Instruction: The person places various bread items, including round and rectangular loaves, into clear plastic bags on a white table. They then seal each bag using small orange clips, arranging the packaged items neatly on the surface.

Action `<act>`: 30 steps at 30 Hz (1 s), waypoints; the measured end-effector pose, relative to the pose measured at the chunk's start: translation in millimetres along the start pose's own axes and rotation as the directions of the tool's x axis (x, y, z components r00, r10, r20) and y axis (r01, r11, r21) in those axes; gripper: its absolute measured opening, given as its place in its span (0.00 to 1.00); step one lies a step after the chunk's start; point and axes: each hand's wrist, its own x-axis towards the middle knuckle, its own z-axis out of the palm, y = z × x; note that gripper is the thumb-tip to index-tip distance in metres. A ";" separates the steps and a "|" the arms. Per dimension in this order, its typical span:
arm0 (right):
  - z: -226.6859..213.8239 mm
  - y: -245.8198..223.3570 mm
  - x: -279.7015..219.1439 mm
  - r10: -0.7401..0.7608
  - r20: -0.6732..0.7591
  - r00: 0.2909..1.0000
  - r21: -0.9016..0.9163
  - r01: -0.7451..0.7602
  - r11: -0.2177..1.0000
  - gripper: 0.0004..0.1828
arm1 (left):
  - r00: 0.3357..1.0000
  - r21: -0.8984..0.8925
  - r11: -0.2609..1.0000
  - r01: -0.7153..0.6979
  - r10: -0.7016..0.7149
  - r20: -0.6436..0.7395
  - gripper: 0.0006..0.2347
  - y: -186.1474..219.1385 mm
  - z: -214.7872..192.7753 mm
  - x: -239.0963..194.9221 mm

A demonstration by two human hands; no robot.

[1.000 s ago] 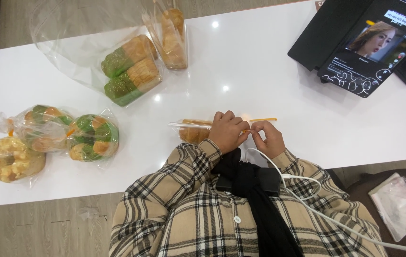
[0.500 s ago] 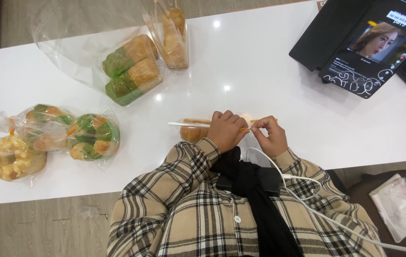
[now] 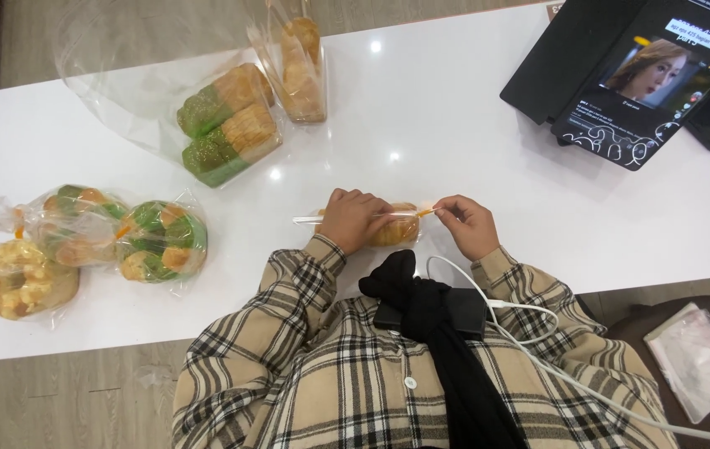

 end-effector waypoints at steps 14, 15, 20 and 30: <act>14.9 4.3 16.5 0.107 0.070 0.992 0.224 -0.121 0.967 0.05 | 0.997 -0.098 0.993 0.072 -0.071 0.013 0.15 15.1 -20.6 -0.4; 13.7 -0.1 14.8 0.107 0.067 0.992 0.225 -0.120 0.967 0.05 | 0.998 -0.097 0.993 0.069 -0.068 0.013 0.15 20.7 -18.3 3.4; 8.7 -15.0 11.2 0.100 0.076 0.992 0.175 -0.112 0.978 0.06 | 0.990 0.018 0.997 -0.078 0.079 -0.116 0.11 29.5 17.8 25.0; 11.4 13.9 20.4 0.152 0.071 0.986 0.272 -0.166 0.948 0.04 | 0.972 0.032 0.996 -0.083 0.088 -0.216 0.09 20.9 9.3 16.0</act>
